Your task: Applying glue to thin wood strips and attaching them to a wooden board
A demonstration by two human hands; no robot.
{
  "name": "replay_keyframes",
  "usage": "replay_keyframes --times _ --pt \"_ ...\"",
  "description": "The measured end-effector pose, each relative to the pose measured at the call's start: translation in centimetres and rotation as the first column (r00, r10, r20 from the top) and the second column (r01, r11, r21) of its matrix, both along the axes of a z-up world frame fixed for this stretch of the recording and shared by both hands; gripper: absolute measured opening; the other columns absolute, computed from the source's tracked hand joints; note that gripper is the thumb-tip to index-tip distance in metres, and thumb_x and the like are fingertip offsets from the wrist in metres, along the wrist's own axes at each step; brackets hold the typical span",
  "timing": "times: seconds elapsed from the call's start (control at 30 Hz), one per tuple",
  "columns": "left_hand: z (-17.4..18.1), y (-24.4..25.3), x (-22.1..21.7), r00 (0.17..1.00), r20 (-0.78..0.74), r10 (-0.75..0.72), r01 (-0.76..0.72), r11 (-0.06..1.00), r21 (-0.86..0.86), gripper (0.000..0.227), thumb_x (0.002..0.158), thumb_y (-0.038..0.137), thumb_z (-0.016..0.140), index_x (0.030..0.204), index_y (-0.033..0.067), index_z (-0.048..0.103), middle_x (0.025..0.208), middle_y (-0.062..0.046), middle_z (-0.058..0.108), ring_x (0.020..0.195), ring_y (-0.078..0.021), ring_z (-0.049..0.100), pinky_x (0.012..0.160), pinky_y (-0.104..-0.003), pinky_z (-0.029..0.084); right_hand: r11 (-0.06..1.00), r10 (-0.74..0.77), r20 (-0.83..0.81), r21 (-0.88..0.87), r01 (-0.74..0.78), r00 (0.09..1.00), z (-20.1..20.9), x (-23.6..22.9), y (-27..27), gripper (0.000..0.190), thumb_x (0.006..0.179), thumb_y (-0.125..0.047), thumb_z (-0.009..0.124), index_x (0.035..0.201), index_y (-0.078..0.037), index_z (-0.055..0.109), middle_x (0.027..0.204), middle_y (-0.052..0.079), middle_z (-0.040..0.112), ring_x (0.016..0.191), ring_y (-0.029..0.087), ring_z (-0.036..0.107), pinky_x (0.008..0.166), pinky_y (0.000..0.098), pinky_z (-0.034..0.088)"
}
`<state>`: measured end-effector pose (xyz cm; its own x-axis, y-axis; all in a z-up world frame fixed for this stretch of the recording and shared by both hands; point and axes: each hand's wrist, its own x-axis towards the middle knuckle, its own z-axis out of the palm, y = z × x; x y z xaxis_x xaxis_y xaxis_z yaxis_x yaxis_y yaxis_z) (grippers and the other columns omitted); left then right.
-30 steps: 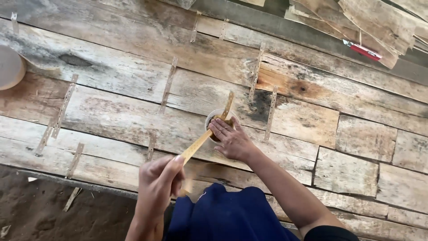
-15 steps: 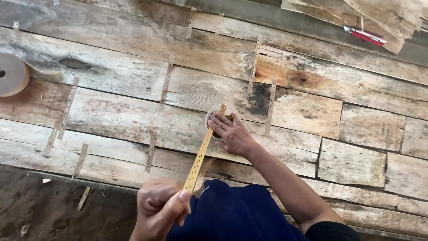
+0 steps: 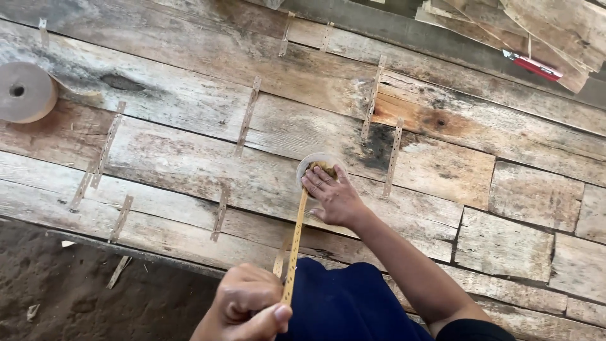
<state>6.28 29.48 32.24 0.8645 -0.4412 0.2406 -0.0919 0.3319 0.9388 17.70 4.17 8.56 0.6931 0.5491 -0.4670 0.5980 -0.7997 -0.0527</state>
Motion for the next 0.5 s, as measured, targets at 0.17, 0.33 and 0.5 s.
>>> replay_keyframes --times 0.17,0.33,0.5 --pt "-0.1 0.6 0.3 0.99 0.077 -0.122 0.125 0.991 -0.04 0.043 0.091 0.004 0.065 0.053 0.0072 0.045 0.045 -0.003 0.045 0.034 -0.0173 0.035 0.042 -0.031 0.028 0.999 -0.025 -0.037 0.028 0.026 0.999 0.8 1.2 -0.8 0.073 0.095 -0.067 0.038 0.159 -0.034 0.022 0.171 -0.001 0.01 0.156 0.022 0.001 0.124 0.0585 -0.004" --pt "-1.1 -0.7 -0.5 0.989 -0.003 -0.15 0.15 0.986 0.078 0.049 0.091 0.008 0.069 0.05 0.0126 0.042 0.043 0.001 0.045 0.033 -0.0138 0.037 0.041 -0.028 0.032 0.998 -0.008 -0.074 -0.07 0.003 0.997 1.7 1.2 0.1 0.073 0.096 -0.068 0.033 0.16 -0.038 0.017 0.171 0.006 0.005 0.156 0.025 0.002 0.125 0.0521 -0.005" --pt "-2.7 -1.5 -0.1 0.957 0.206 -0.204 0.223 0.972 -0.072 0.044 0.093 0.001 0.068 0.059 0.0074 0.04 0.051 -0.004 0.042 0.039 -0.0207 0.037 0.045 -0.033 0.034 0.955 -0.134 -0.128 0.249 0.162 0.983 0.7 1.5 -1.1 0.072 0.09 -0.061 0.056 0.153 -0.028 0.043 0.169 0.013 0.018 0.156 0.03 0.01 0.124 0.0561 0.001"
